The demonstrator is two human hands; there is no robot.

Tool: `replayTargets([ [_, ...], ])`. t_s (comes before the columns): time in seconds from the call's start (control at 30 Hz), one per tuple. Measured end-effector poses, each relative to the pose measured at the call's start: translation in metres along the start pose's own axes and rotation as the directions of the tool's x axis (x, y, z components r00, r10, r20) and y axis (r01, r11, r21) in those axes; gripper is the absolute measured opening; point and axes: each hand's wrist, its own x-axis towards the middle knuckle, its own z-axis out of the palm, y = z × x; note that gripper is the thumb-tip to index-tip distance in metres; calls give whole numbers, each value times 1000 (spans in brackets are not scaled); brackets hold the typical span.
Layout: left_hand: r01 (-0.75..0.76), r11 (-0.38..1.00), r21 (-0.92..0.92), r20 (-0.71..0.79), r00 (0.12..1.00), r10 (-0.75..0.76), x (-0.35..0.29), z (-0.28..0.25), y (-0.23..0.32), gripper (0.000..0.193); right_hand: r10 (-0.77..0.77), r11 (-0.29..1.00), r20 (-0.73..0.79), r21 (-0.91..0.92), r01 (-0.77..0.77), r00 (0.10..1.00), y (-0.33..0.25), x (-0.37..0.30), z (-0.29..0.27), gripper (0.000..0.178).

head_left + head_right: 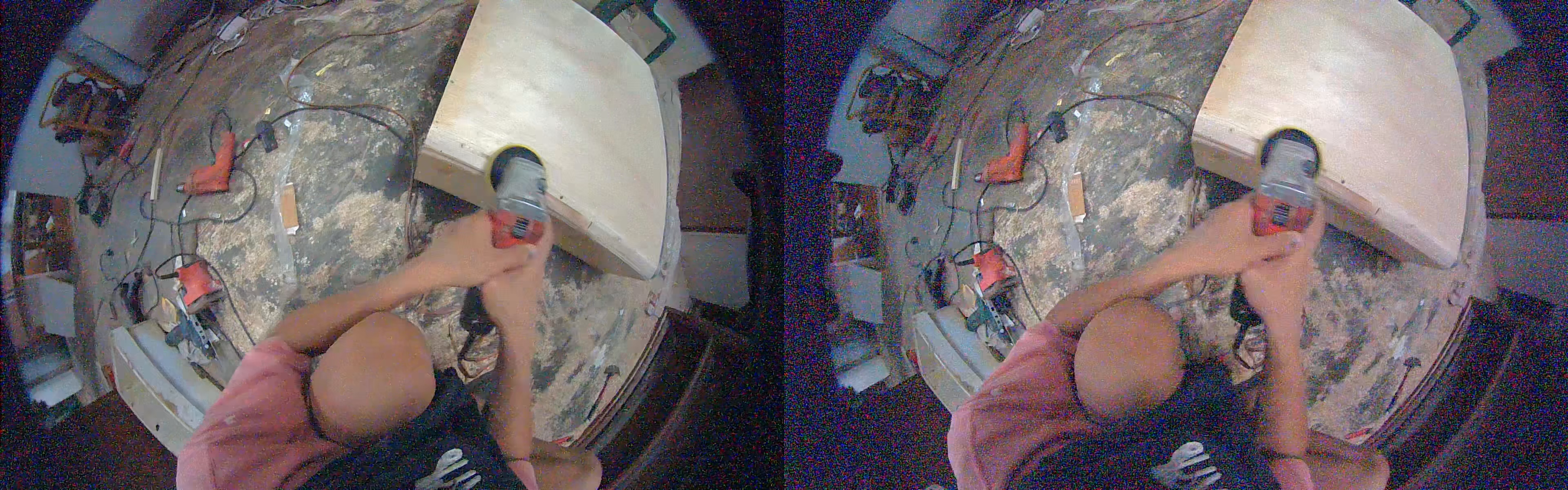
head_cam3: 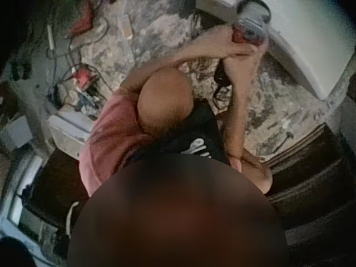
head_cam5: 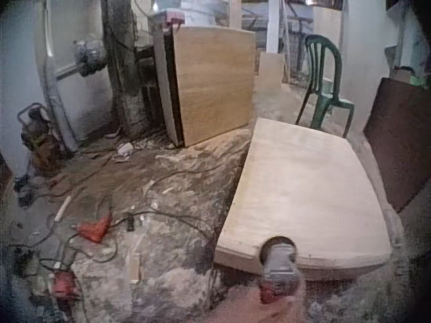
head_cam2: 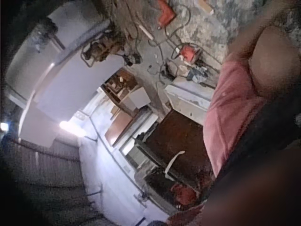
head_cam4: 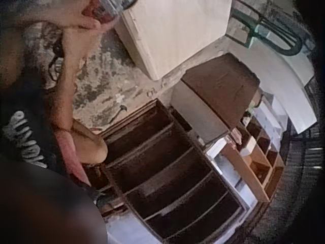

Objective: The person uses an orbital sander to smooth the edges and surfaces of a curved wooden piece. They reposition the piece multiple times to access different sides and continue sanding until the end of the clip.

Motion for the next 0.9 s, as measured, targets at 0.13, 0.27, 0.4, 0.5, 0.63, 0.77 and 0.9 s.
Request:
replayTargets([
  [0.13,-34,994,-108,-109,994,22,-12,-36,-22,58,-2,987,213,157,-33,977,-4,4,31,96],
  [0.27,-114,986,-124,-59,992,107,-6,-19,-20,64,-60,995,58,83,55,996,5,-2,25,96],
  [0.4,-105,994,29,27,994,104,10,27,3,67,93,994,-110,-53,-99,990,14,-10,-19,99],
  [0.5,-136,989,-53,9,991,137,10,25,5,60,46,999,-70,-15,-47,996,13,-9,-20,98],
  [0.63,-108,982,-157,-78,992,96,-2,-13,-21,59,18,995,86,95,-26,996,8,-3,18,97],
  [0.77,-199,941,-275,-67,980,187,4,-4,-31,62,-20,999,58,26,19,998,10,-4,19,98],
  [0.9,-93,993,-79,60,993,98,16,29,-12,62,28,999,-15,25,-27,999,9,-8,-18,99],
])
